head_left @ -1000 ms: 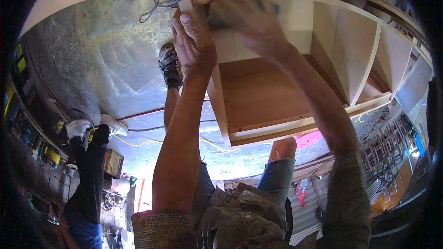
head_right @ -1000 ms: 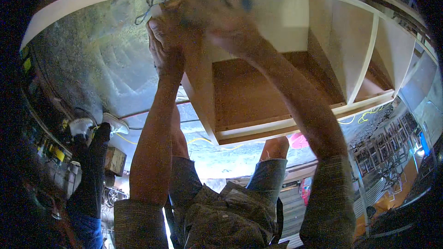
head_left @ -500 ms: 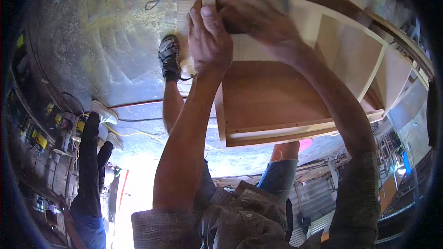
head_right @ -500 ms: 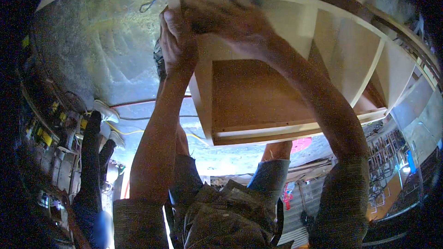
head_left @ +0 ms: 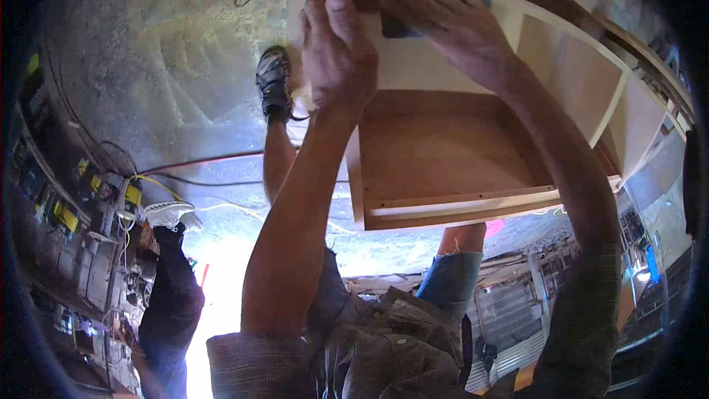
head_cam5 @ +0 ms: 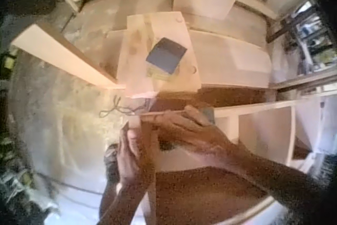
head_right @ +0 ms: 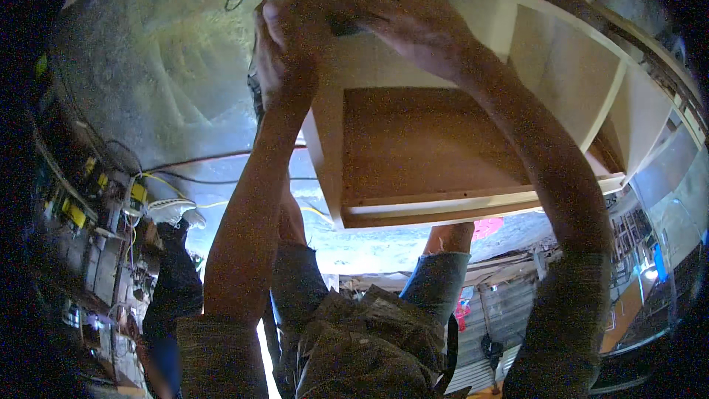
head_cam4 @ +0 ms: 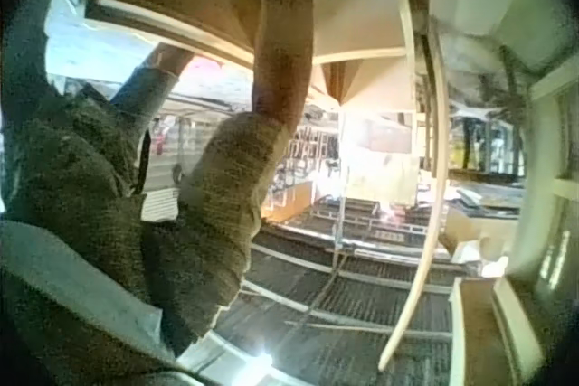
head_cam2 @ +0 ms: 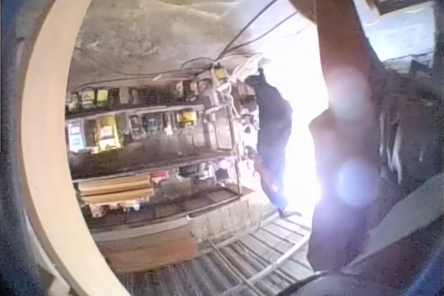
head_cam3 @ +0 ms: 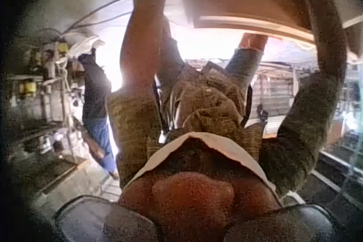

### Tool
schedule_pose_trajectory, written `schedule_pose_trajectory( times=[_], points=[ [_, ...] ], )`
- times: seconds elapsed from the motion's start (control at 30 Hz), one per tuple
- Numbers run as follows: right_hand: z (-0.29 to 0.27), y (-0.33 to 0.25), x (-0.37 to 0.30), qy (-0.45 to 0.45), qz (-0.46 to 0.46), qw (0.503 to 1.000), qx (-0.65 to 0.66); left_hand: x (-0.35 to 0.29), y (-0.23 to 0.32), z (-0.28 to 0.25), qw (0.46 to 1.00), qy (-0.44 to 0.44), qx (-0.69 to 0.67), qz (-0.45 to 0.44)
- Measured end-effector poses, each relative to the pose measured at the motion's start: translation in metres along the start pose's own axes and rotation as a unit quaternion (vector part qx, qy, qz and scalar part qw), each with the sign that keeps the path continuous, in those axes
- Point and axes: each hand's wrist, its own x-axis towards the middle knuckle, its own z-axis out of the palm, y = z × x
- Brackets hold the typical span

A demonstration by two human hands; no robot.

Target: The person sits on a small pink stool and sands the edges and surfaces of a light-colored wooden cabinet using a sanding block. They systematically work along the top edges, corners, and interior shelves of the cabinet, holding the wood steady with one hand while sanding with the other.

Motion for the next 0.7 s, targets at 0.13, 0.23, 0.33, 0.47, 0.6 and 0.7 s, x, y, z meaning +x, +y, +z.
schedule_pose_trajectory(
  times=[0.13, 0.23, 0.33, 0.47, 0.6, 0.7],
  points=[
    [0.003, 0.000, 0.008, -0.031, 0.024, 0.999, 0.029, 0.009, 0.009, 0.001, 0.998, -0.008, -0.059, -0.018],
    [-0.008, 0.007, -0.004, -0.070, 0.005, 0.997, -0.042, 0.010, 0.005, -0.002, 0.998, -0.002, -0.057, -0.007],
    [0.004, 0.002, -0.002, -0.037, 0.039, 0.995, 0.087, 0.002, -0.005, 0.002, 0.998, 0.023, 0.028, 0.042],
    [-0.002, 0.009, 0.002, -0.026, 0.008, 1.000, -0.014, 0.010, 0.007, 0.001, 0.999, 0.010, -0.009, 0.033],
    [-0.003, 0.007, -0.010, -0.003, 0.031, 0.999, -0.018, 0.009, 0.024, -0.004, 0.999, -0.005, -0.019, -0.051],
    [-0.007, 0.013, -0.008, 0.003, 0.019, 1.000, -0.013, 0.007, 0.013, -0.004, 0.997, 0.014, 0.019, 0.068]
  ],
)
